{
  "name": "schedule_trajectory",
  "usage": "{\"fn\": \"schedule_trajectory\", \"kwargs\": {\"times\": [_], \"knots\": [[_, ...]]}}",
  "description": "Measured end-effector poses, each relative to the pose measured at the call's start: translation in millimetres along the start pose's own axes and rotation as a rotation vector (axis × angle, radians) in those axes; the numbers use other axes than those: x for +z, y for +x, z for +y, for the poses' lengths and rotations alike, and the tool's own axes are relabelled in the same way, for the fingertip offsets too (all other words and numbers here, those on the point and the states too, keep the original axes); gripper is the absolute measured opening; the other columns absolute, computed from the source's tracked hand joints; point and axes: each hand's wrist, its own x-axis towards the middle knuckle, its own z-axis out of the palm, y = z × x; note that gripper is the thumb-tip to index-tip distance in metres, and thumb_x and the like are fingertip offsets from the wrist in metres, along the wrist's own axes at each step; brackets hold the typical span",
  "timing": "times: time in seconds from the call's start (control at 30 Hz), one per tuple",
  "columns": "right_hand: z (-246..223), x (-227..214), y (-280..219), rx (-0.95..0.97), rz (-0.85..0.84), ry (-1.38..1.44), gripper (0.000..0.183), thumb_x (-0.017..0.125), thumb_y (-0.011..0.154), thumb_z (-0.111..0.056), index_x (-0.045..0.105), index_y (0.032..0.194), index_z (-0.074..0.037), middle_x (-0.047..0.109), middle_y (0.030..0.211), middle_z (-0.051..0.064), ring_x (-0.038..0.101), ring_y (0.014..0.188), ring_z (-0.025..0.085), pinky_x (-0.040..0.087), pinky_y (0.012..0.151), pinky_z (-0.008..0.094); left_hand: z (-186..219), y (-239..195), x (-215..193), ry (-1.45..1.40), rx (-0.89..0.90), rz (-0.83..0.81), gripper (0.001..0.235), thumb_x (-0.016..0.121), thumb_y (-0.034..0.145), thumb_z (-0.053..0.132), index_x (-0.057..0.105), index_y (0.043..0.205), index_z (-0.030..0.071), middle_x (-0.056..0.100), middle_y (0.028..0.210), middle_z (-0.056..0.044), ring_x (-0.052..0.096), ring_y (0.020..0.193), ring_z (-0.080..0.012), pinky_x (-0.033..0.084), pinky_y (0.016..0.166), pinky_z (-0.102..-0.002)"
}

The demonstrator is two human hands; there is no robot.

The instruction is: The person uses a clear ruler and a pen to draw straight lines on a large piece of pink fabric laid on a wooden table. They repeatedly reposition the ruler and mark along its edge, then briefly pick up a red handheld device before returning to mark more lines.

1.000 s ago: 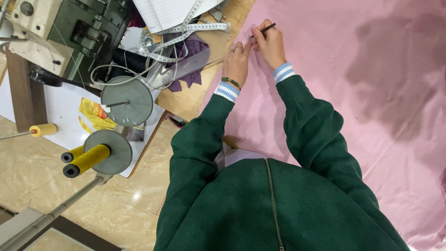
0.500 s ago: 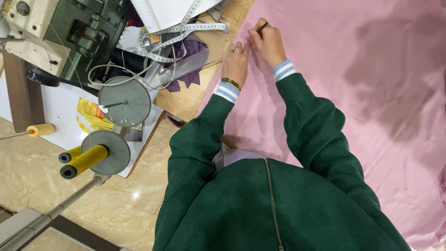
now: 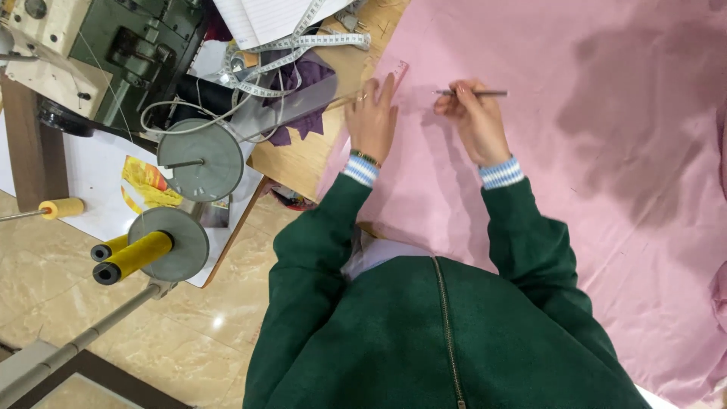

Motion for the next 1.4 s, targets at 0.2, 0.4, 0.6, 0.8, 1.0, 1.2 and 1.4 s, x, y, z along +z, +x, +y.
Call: {"fn": "schedule_trajectory", "kwargs": {"times": [0.2, 0.4, 0.6, 0.8, 1.0, 1.2, 1.4], "knots": [[39, -31, -21, 0.129, 0.004, 0.310, 0.012, 0.058, 0.107, -0.025, 0.058, 0.113, -0.015, 0.076, 0.109, 0.014, 0.078, 0.101, 0.023, 0.059, 0.103, 0.034, -6, -39, -33, 0.074, -0.019, 0.207, 0.090, 0.092, 0.078, 0.033, 0.044, 0.154, 0.022, 0.058, 0.125, -0.007, 0.058, 0.114, -0.0268, 0.047, 0.091, -0.046], [46, -16, -31, 0.116, -0.049, 0.360, 0.011, 0.057, 0.107, -0.022, 0.057, 0.113, -0.013, 0.075, 0.106, 0.017, 0.078, 0.098, 0.026, 0.062, 0.098, 0.036, -26, -61, -42, -0.020, -0.095, 0.187, 0.064, 0.065, 0.102, 0.032, 0.037, 0.160, 0.031, 0.057, 0.096, -0.003, 0.068, 0.069, -0.0255, 0.058, 0.070, -0.043], [37, -2, -43, 0.128, -0.046, 0.393, 0.012, 0.057, 0.106, -0.018, 0.058, 0.116, -0.012, 0.076, 0.109, 0.019, 0.078, 0.102, 0.026, 0.061, 0.102, 0.038, -27, -89, -113, -0.280, -0.234, -0.063, 0.053, 0.050, 0.112, 0.026, 0.032, 0.162, 0.032, 0.053, 0.101, -0.005, 0.074, 0.077, -0.0314, 0.062, 0.070, -0.044], [10, 27, -57, 0.028, -0.091, 0.285, 0.032, 0.044, 0.110, -0.036, 0.055, 0.127, -0.011, 0.074, 0.117, 0.021, 0.075, 0.111, 0.025, 0.060, 0.105, 0.036, -46, -114, -112, -0.244, -0.305, -0.107, 0.053, 0.051, 0.111, 0.033, 0.034, 0.160, 0.038, 0.053, 0.102, -0.006, 0.074, 0.084, -0.0384, 0.062, 0.075, -0.050], [-14, 48, -61, -0.127, -0.151, 0.074, 0.052, 0.037, 0.110, -0.044, 0.055, 0.134, -0.002, 0.071, 0.106, 0.020, 0.075, 0.099, 0.024, 0.061, 0.095, 0.033, -67, -132, -104, -0.206, -0.374, -0.047, 0.050, 0.050, 0.111, 0.031, 0.037, 0.159, 0.035, 0.054, 0.102, -0.010, 0.073, 0.086, -0.0432, 0.061, 0.074, -0.054], [-111, 58, -59, -0.612, -0.156, -0.466, 0.026, 0.061, 0.112, -0.018, 0.062, 0.114, 0.008, 0.064, 0.097, 0.021, 0.065, 0.080, 0.027, 0.059, 0.077, 0.035, -89, -137, -78, -0.046, -0.315, 0.071, 0.057, 0.057, 0.111, 0.026, 0.032, 0.162, 0.034, 0.052, 0.103, -0.018, 0.060, 0.070, -0.0402, 0.046, 0.049, -0.052], [-201, 66, -61, -0.774, -0.231, -0.451, 0.041, 0.051, 0.121, -0.040, 0.047, 0.120, 0.001, 0.062, 0.112, 0.028, 0.069, 0.100, 0.040, 0.066, 0.098, 0.053, -94, -130, -73, -0.027, -0.308, 0.147, 0.056, 0.058, 0.110, 0.025, 0.035, 0.161, 0.034, 0.055, 0.092, -0.020, 0.058, 0.067, -0.0394, 0.048, 0.053, -0.051]]}}
